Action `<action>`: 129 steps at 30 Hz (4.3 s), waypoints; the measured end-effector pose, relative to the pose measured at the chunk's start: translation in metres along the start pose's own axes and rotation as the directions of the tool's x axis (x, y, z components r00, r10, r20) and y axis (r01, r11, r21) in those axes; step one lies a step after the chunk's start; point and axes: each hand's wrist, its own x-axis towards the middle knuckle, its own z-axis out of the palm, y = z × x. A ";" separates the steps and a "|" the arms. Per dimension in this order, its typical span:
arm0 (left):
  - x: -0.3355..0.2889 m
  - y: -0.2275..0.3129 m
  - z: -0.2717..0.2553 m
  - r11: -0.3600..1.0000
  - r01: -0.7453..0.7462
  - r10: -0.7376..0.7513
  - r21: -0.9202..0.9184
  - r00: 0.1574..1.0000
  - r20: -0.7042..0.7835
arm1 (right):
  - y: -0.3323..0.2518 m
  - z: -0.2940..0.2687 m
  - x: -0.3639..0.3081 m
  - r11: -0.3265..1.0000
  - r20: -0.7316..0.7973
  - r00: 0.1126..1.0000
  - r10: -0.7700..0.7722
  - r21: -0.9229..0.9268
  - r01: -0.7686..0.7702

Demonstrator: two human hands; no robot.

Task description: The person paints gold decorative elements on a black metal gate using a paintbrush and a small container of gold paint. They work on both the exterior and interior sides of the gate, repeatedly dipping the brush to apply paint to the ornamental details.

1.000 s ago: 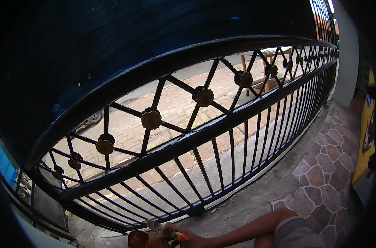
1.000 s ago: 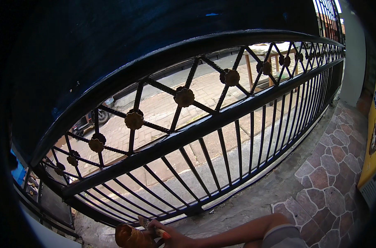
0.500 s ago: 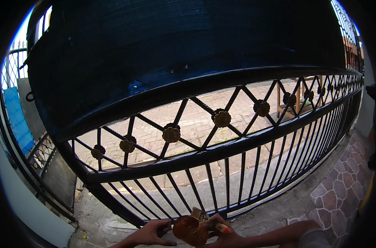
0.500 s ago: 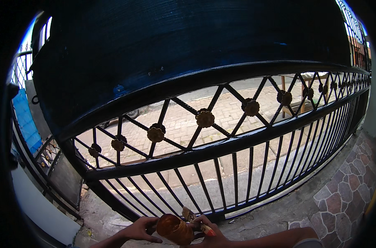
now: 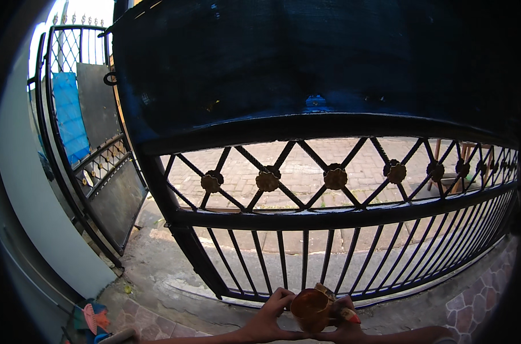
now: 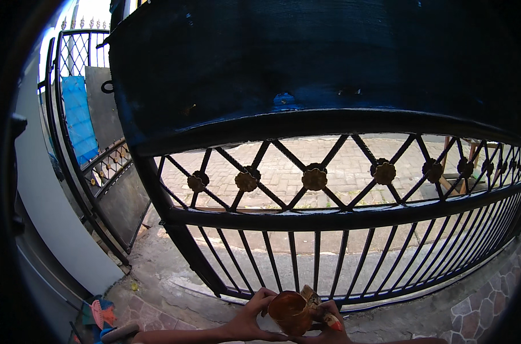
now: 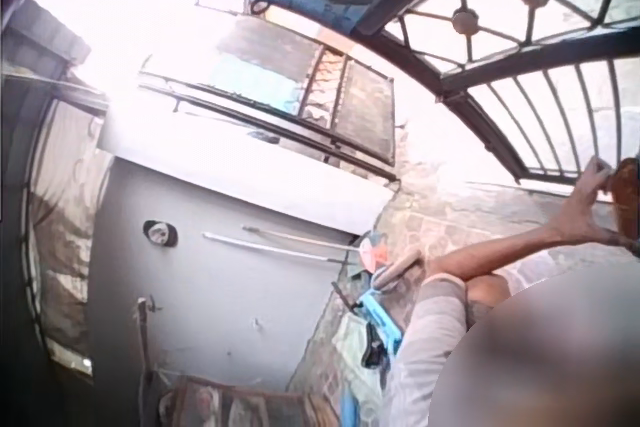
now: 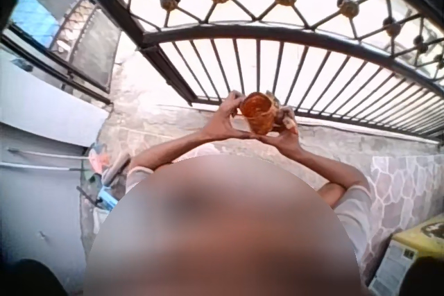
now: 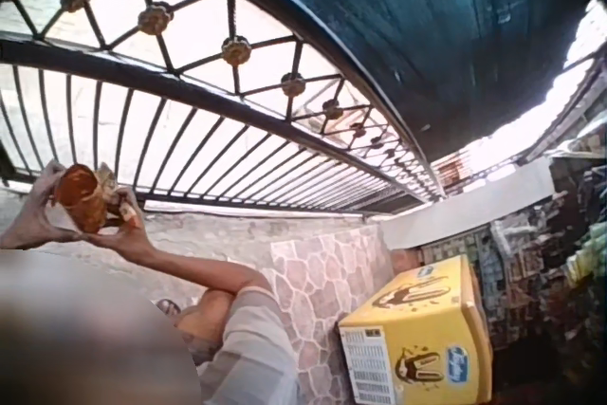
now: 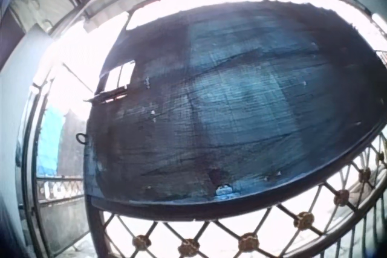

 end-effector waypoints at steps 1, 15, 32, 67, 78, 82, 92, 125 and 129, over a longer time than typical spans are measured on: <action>-0.001 -0.001 0.001 0.996 -0.081 0.084 0.040 0.994 -0.072 | 0.001 0.001 0.001 0.999 -0.017 1.000 -0.003 0.044 0.004; -0.001 -0.006 -0.011 0.998 -0.065 0.064 0.000 0.974 -0.216 | -0.007 -0.002 0.020 0.957 0.164 0.984 -0.064 -0.268 0.107; -0.009 -0.026 -0.022 1.000 0.016 -0.014 0.003 0.959 -0.284 | -0.087 -0.046 0.027 0.944 0.214 0.970 -0.119 -0.279 0.177; -0.011 -0.072 0.090 0.920 0.176 -0.100 -0.350 0.970 0.223 | -0.103 -0.057 0.038 0.788 0.423 0.862 0.280 -0.614 0.045; -0.004 -0.056 0.090 0.948 0.127 -0.074 -0.291 0.979 0.188 | -0.077 -0.054 0.025 0.769 0.506 0.843 0.185 -0.609 0.196; -0.003 -0.051 0.089 0.961 0.053 -0.013 -0.272 0.989 0.146 | -0.078 -0.049 0.024 0.759 0.501 0.847 0.177 -0.618 0.207; -0.006 -0.047 0.086 0.951 0.065 -0.021 -0.303 0.989 0.145 | -0.072 -0.043 0.020 0.682 0.482 0.852 0.206 -0.695 0.228; -0.015 -0.049 0.080 0.940 -0.096 0.074 -0.326 0.994 -0.080 | -0.095 -0.005 0.033 0.713 0.384 0.913 0.136 -0.678 0.179; -0.016 -0.053 0.081 0.942 -0.106 0.090 -0.319 0.994 -0.064 | -0.093 -0.008 0.033 0.687 0.374 0.905 0.202 -0.713 0.142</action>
